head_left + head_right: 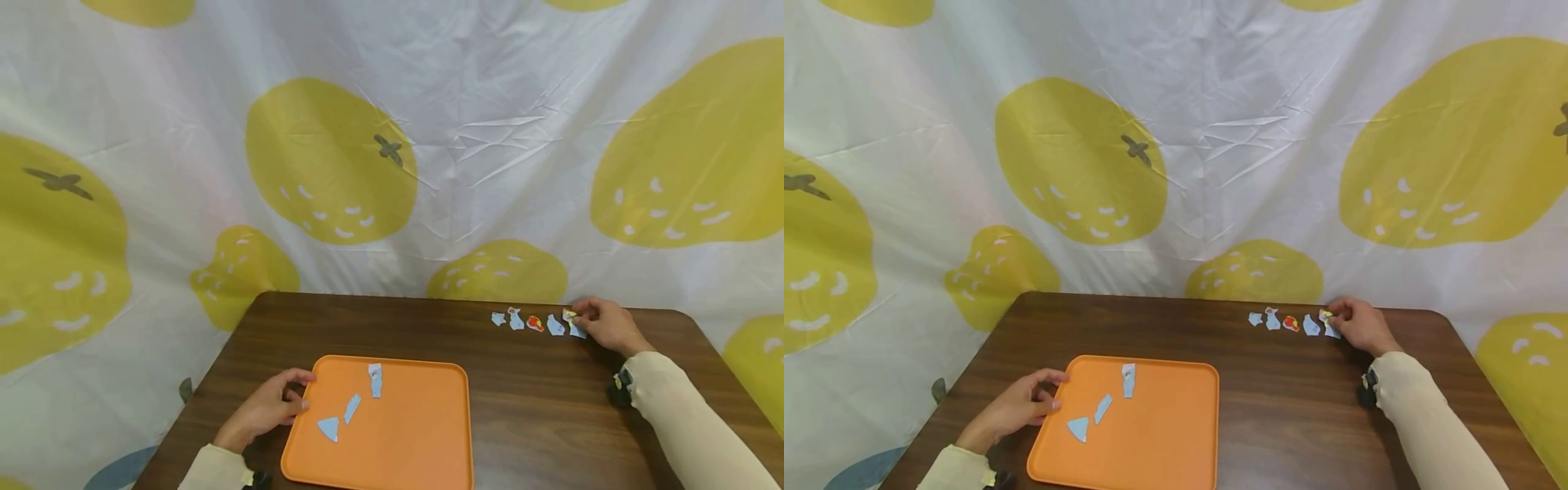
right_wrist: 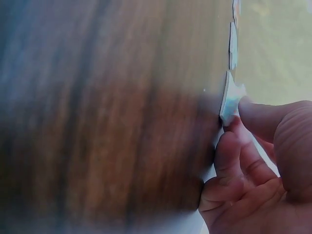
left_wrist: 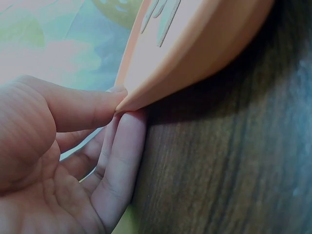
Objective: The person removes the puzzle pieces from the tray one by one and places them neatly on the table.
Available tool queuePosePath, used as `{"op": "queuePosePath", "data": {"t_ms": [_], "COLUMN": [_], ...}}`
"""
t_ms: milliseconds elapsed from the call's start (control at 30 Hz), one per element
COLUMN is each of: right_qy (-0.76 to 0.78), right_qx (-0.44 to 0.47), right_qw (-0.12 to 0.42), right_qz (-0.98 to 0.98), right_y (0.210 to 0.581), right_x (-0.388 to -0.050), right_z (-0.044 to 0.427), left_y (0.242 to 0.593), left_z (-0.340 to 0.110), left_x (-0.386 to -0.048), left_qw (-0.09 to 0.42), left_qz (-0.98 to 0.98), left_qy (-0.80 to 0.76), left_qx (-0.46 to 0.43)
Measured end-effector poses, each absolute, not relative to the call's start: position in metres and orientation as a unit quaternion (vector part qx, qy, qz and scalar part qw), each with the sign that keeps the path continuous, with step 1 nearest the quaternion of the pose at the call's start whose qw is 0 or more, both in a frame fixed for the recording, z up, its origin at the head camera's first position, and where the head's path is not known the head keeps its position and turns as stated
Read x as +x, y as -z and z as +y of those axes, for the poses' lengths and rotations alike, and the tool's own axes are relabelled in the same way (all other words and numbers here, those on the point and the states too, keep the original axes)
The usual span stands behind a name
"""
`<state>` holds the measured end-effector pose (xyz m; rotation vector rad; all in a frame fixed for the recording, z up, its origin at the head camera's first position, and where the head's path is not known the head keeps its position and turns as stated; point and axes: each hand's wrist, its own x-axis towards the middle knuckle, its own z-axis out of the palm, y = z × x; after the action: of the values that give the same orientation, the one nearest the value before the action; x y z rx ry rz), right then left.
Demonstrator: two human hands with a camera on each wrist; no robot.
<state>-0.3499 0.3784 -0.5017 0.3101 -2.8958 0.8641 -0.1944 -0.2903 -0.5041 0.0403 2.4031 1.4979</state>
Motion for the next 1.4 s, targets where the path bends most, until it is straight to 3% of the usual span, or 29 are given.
{"op": "queuePosePath", "data": {"t_ms": [767,1400], "right_qy": [-0.309,-0.337], "right_qx": [0.111,0.172], "right_qw": [0.055,0.070], "right_qz": [-0.943,-0.923], "right_y": [0.490,0.474], "right_x": [-0.335,-0.316], "right_z": [0.368,0.301], "left_y": [0.505,0.505], "left_z": [-0.289,-0.290], "left_x": [-0.196,-0.194], "left_qw": [0.159,0.152], "left_qz": [0.839,0.838], "left_qy": [-0.521,-0.524], "left_qx": [0.013,0.016]}}
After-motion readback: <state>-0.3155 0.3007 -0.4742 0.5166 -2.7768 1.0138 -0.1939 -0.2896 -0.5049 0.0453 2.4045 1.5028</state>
